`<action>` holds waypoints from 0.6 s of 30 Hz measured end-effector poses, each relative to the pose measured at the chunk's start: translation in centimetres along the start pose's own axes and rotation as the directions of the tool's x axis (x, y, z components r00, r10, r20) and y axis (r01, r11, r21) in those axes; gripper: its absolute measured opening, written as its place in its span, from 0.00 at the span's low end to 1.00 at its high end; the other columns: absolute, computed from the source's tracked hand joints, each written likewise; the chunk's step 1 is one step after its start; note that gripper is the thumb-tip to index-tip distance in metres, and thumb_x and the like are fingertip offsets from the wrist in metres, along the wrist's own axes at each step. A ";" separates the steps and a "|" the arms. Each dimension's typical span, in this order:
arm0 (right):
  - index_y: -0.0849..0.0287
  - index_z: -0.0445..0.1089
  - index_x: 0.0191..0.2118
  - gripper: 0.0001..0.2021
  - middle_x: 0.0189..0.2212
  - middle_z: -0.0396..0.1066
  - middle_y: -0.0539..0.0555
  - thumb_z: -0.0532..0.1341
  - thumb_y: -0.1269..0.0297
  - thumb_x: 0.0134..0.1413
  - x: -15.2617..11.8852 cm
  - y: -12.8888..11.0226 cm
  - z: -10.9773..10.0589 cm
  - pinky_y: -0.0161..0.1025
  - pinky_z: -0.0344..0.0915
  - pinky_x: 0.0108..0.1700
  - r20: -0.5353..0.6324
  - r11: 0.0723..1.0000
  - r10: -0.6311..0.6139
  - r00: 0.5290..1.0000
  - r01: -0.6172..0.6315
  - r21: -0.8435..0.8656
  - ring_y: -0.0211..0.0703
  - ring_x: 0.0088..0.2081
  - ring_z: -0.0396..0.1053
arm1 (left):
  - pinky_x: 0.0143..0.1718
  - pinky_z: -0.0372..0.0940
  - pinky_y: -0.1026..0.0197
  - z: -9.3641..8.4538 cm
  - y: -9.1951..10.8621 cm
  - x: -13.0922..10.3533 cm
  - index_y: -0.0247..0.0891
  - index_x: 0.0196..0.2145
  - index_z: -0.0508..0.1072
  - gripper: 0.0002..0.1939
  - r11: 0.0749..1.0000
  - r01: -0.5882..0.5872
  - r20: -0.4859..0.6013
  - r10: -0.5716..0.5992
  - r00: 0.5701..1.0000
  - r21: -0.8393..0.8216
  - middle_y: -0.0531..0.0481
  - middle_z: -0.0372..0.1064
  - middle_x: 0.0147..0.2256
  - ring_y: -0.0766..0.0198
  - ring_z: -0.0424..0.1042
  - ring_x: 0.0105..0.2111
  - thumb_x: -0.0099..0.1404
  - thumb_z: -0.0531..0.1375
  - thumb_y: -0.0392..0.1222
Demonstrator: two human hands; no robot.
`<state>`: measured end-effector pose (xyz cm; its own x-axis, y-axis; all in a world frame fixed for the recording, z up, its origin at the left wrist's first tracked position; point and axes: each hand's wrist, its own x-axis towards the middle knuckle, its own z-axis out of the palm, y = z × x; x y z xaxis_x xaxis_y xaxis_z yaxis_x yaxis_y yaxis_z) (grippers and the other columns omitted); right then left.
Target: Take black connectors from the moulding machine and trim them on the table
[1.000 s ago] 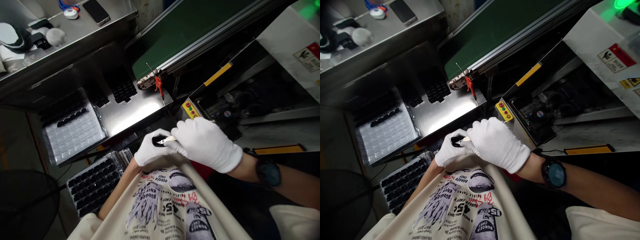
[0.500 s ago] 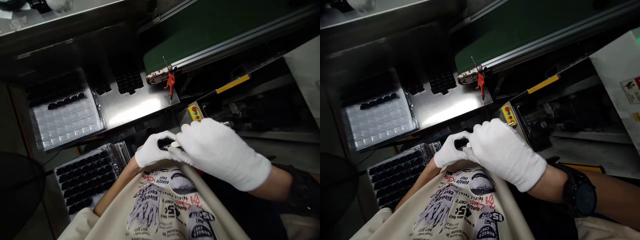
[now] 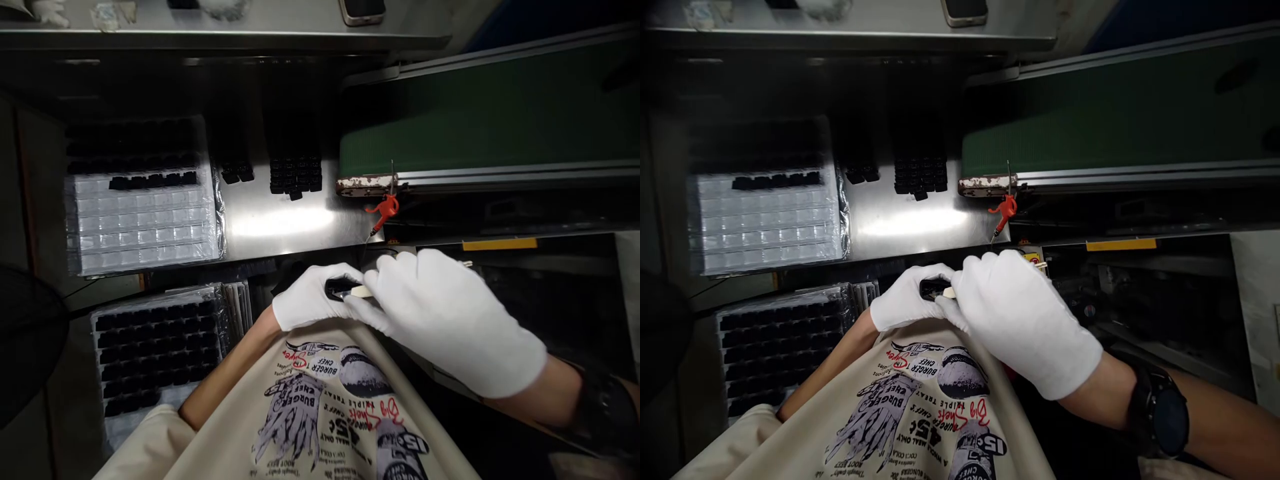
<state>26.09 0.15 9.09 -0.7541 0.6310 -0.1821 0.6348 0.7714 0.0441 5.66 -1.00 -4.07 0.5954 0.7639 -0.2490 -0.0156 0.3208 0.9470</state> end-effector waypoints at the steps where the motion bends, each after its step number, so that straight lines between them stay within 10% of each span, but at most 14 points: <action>1: 0.56 0.78 0.38 0.18 0.26 0.67 0.55 0.53 0.64 0.79 1.0 0.4 -0.1 0.49 0.41 0.34 0.001 1.000 0.010 1.000 -0.010 0.010 0.45 0.26 0.58 | 0.52 0.74 0.55 -0.9 0.3 0.4 0.38 0.49 0.85 0.20 1.000 0.001 -0.004 -0.001 1.000 -0.003 0.49 0.84 0.46 0.57 0.81 0.46 0.60 0.79 0.42; 10: 0.57 0.77 0.35 0.22 0.26 0.67 0.55 0.53 0.57 0.81 8.2 2.4 0.8 0.47 0.43 0.34 -0.001 0.992 0.111 0.994 -0.111 0.052 0.45 0.27 0.60 | 0.53 0.74 0.53 -7.3 1.3 2.9 0.41 0.47 0.85 0.16 0.995 0.085 -0.016 -0.084 0.996 0.050 0.50 0.84 0.46 0.56 0.81 0.47 0.61 0.78 0.41; 13: 0.56 0.74 0.31 0.26 0.25 0.68 0.54 0.53 0.49 0.81 8.7 3.2 2.4 0.46 0.45 0.35 0.005 0.949 0.310 0.951 -0.310 0.055 0.44 0.27 0.62 | 0.54 0.77 0.53 -9.2 -1.4 4.2 0.38 0.51 0.84 0.20 0.943 0.225 0.008 -0.230 0.973 -0.245 0.45 0.84 0.47 0.55 0.82 0.48 0.65 0.78 0.46; 15: 0.56 0.72 0.29 0.27 0.25 0.69 0.53 0.56 0.44 0.79 8.6 3.7 4.3 0.44 0.47 0.35 0.059 0.864 0.489 0.870 -0.492 0.102 0.43 0.27 0.64 | 0.54 0.80 0.57 -11.2 -4.7 5.9 0.33 0.53 0.82 0.17 0.753 0.310 -0.032 -0.401 0.915 -0.580 0.40 0.84 0.46 0.57 0.83 0.47 0.72 0.73 0.46; 18: 0.54 0.72 0.29 0.25 0.27 0.74 0.50 0.61 0.43 0.76 8.3 4.2 8.9 0.42 0.49 0.34 0.283 0.708 0.611 0.739 -0.671 0.220 0.43 0.28 0.69 | 0.44 0.80 0.70 -15.7 -10.4 9.3 0.29 0.45 0.80 0.05 0.463 0.233 -0.169 -0.674 0.719 -0.855 0.41 0.81 0.41 0.64 0.83 0.43 0.78 0.65 0.35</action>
<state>24.03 7.88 -0.96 -0.1214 0.9145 -0.3860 0.9925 0.1052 -0.0628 -1.25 11.52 -19.43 0.3032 0.4272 -0.8518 -0.5552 0.8057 0.2065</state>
